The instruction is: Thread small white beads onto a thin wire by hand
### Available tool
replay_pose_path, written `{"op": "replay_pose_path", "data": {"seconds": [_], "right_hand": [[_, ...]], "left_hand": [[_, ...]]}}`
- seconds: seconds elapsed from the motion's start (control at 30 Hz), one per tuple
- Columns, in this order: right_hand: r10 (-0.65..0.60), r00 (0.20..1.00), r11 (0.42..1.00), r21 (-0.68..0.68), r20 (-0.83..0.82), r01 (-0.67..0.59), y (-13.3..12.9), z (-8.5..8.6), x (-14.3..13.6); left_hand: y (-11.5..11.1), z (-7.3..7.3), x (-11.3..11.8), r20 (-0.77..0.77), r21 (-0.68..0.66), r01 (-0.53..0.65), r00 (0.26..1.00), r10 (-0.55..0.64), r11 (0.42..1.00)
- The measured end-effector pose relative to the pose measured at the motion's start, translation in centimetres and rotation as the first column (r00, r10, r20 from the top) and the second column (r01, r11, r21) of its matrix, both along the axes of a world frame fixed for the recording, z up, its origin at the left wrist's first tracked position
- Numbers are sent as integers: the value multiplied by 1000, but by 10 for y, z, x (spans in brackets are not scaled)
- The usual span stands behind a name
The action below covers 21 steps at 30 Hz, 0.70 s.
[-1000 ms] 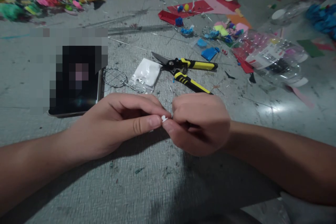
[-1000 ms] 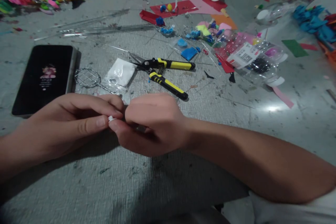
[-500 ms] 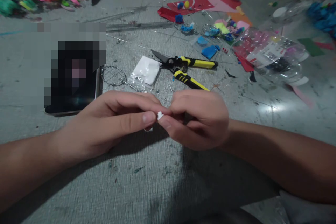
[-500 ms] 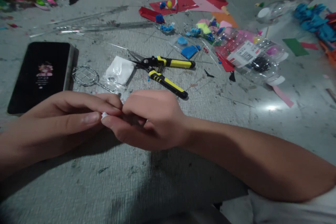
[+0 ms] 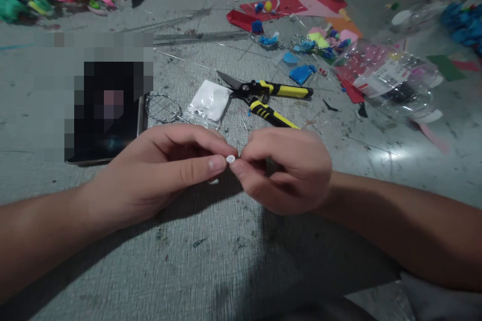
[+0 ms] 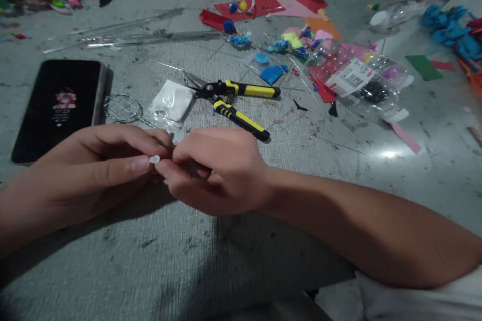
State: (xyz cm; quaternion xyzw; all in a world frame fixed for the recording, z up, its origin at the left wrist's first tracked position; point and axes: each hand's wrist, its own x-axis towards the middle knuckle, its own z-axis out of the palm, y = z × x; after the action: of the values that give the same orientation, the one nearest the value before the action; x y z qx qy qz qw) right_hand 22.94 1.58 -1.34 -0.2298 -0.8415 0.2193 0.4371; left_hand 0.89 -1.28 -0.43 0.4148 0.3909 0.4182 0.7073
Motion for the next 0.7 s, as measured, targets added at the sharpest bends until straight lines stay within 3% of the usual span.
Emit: {"op": "replay_pose_path", "data": {"seconds": [0.43,0.7], "right_hand": [[154,985,985,-62,-75,-159,2,0,1],[107,993,993,-52,-48,-110,3,-1,-1]], "left_hand": [[1,2,-5,-28,0,110,994,-110,994],[1,1,-5,-35,21,127,991,-126,992]]}}
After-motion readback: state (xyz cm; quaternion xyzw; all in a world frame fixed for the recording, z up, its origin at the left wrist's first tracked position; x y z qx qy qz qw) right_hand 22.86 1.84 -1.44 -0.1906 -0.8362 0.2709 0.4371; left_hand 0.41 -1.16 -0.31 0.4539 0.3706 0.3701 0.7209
